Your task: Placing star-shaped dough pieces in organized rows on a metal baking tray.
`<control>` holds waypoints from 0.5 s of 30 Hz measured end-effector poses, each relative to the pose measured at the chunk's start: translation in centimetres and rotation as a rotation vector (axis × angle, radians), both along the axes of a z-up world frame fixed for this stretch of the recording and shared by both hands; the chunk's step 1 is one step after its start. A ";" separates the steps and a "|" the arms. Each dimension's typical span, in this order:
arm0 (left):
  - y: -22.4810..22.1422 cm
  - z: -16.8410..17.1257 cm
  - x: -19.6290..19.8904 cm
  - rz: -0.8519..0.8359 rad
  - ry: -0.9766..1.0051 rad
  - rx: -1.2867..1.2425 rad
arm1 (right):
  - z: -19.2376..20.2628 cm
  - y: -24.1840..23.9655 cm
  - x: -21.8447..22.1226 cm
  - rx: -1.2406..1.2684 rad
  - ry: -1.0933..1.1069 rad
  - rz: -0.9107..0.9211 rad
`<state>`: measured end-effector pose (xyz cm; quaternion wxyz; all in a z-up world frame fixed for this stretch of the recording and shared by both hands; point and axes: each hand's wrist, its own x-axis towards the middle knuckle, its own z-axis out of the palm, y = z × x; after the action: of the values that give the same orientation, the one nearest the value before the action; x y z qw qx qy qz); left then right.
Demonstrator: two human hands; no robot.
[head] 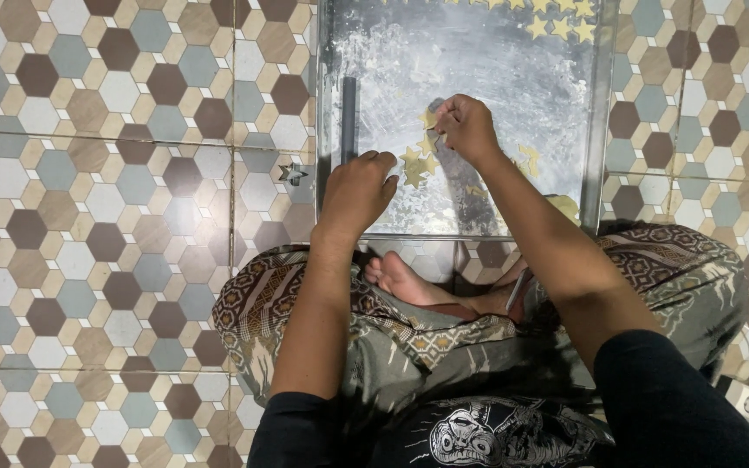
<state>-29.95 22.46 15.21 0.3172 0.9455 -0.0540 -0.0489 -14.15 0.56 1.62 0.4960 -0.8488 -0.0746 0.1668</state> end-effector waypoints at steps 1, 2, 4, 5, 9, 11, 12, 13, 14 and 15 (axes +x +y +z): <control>0.0 -0.1 0.0 0.004 -0.008 -0.004 | 0.1 0.1 -0.1 0.013 -0.006 -0.005; 0.0 -0.2 0.0 0.008 -0.015 -0.007 | 0.2 0.2 -0.1 0.026 -0.012 -0.011; 0.1 -0.2 0.0 0.008 -0.018 -0.004 | 0.7 0.5 -0.4 -0.009 -0.036 -0.003; 0.1 -0.2 0.0 0.006 -0.019 -0.001 | 0.9 0.7 -0.6 -0.043 -0.058 0.002; 0.1 0.2 0.0 0.003 -0.017 -0.012 | 3.9 0.8 -1.3 -0.108 -0.143 0.117; 0.0 0.0 0.1 0.001 -0.005 -0.002 | 6.5 1.2 -1.8 -0.275 -0.330 0.258; 0.0 0.0 0.0 0.000 -0.006 -0.002 | 7.1 1.5 -2.0 -0.276 -0.330 0.257; 0.0 0.0 0.0 0.000 -0.002 -0.001 | 7.7 1.7 -2.1 -0.408 -0.370 0.297; 0.0 0.0 0.0 0.001 0.002 0.000 | 8.3 2.0 -2.3 -0.541 -0.409 0.337; 0.0 0.1 0.0 0.000 0.001 0.001 | 8.3 2.0 -2.2 -0.541 -0.409 0.336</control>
<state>-29.93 22.47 15.29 0.3170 0.9456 -0.0537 -0.0496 -16.32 2.61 9.92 0.1945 -0.9409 -0.2636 0.0864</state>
